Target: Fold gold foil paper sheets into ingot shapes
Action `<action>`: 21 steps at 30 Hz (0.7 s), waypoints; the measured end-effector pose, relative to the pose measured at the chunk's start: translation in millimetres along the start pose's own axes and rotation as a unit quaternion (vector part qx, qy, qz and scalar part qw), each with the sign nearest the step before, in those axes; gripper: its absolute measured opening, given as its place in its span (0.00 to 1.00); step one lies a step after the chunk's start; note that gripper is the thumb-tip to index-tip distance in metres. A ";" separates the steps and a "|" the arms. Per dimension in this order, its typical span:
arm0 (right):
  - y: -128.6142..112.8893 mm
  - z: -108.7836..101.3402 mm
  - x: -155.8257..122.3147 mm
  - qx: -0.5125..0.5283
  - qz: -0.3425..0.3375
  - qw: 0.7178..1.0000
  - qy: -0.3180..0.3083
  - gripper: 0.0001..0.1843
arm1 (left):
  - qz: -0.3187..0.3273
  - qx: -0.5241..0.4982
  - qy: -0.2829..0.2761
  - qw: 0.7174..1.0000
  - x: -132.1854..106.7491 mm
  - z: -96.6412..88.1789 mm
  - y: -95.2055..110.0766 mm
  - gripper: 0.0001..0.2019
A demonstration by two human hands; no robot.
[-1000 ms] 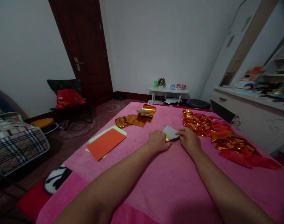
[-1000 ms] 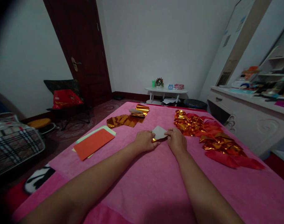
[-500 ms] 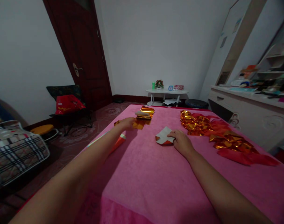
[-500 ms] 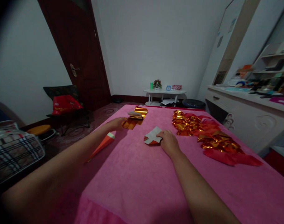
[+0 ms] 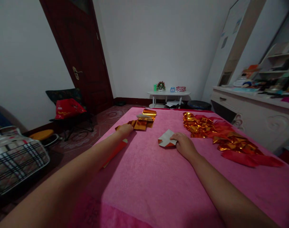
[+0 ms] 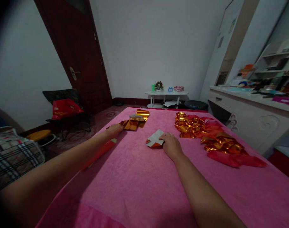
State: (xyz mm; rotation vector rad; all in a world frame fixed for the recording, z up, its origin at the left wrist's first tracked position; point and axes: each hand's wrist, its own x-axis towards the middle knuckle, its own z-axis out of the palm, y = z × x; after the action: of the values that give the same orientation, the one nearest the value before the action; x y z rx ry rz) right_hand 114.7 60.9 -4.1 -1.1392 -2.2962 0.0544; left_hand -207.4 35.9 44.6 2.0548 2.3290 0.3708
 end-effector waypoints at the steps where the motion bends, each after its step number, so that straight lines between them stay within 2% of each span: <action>1: -0.1 0.0 -0.3 0.000 0.000 1.000 0.001 0.24 | 0.010 0.012 -0.014 1.000 -3.1 0.2 7.3 0.07; 6: -4.6 -3.8 -2.1 0.008 -0.017 1.000 0.003 0.17 | 0.052 0.055 -0.042 0.996 -27.7 4.2 62.8 0.08; 9: -7.7 -9.0 -2.2 0.072 -0.013 0.997 0.023 0.14 | 0.086 0.052 -0.040 0.994 -35.0 -0.5 97.5 0.10; 12: -2.8 -10.1 -1.6 0.163 -0.004 0.984 0.077 0.14 | 0.143 -0.021 -0.008 0.989 -29.1 -4.2 118.4 0.16; 15: 9.9 -5.9 -0.4 0.225 0.049 0.963 0.142 0.12 | 0.100 -0.132 0.011 0.986 -17.5 6.2 124.5 0.21; 16: 14.4 -3.9 0.3 0.242 0.078 0.954 0.160 0.12 | 0.077 -0.205 -0.010 0.976 -14.6 13.0 124.7 0.24; 17: 18.1 -1.9 1.1 0.258 0.106 0.944 0.173 0.12 | 0.061 -0.308 -0.059 0.948 -12.8 20.6 124.5 0.28; 18: 21.0 -0.2 1.8 0.273 0.128 0.936 0.182 0.13 | 0.042 -0.415 -0.117 0.901 -12.3 28.3 124.3 0.33; 20: 23.4 2.1 3.1 0.298 0.145 0.925 0.186 0.14 | 0.055 -0.492 -0.149 0.856 -14.1 41.2 123.7 0.39; 21: 23.1 2.6 3.5 0.307 0.141 0.923 0.186 0.14 | 0.072 -0.565 -0.161 0.806 -16.0 45.5 123.5 0.42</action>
State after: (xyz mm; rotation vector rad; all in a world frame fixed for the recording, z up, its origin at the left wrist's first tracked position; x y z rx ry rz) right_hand 128.4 78.7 -11.0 -1.0181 -1.5933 0.5764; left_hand -77.0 41.3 20.9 1.4548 1.1775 0.9998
